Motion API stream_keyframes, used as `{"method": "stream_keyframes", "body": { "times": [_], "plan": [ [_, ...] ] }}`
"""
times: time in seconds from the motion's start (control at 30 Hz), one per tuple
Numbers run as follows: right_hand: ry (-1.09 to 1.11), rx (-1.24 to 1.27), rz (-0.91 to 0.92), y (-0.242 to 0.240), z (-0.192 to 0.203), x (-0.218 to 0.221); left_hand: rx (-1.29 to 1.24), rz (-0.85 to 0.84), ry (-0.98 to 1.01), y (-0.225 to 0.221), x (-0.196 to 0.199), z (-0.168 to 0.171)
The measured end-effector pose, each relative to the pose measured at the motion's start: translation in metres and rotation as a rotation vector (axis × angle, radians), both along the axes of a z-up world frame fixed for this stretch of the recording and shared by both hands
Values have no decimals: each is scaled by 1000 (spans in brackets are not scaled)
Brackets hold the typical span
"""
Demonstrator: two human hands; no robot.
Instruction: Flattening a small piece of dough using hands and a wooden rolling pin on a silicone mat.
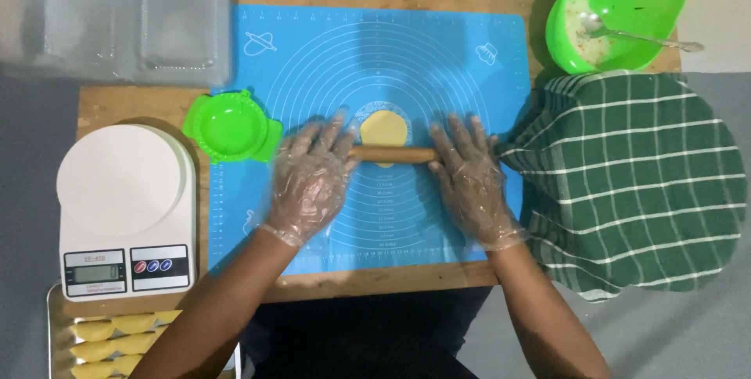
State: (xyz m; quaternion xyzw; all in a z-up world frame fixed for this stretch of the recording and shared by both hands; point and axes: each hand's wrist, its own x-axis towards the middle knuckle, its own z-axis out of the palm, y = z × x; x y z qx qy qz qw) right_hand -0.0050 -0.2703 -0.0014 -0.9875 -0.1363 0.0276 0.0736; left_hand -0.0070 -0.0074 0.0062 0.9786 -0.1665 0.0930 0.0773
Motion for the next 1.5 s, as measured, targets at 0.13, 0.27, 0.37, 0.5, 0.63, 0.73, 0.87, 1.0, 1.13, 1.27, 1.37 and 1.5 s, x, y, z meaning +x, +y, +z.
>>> {"method": "stream_keyframes", "body": {
  "times": [0.13,0.27,0.37,0.5,0.63,0.73,0.87,1.0,1.13,1.27,1.37,1.5],
  "plan": [
    [62,-143,-32,11,1,20,43,46,245,-12,18,12],
    [69,-229,-62,20,9,36,4,166,305,-21,34,15],
    [68,-216,-101,21,3,50,-15,193,290,-20,47,6],
    [40,-271,-122,21,-2,67,14,233,262,-19,64,-2],
    [-219,-101,-19,7,-35,85,-110,178,-5,-14,83,-50],
    [-223,-144,-36,8,-37,96,-133,182,-5,-13,94,-52],
    [-279,-135,-21,10,-37,108,-83,216,74,-12,105,-49],
    [-118,-96,-73,13,-31,123,-138,205,-18,-9,115,-56],
    [1,-62,-84,19,-17,138,-66,236,133,-10,129,-43],
    [19,-81,-89,23,-13,152,-87,240,131,-10,143,-39],
    [22,-31,-114,26,-12,163,-70,244,96,-11,158,-30],
    [-267,82,-133,16,-38,191,-234,213,-142,-5,188,-49]
  ]
}}
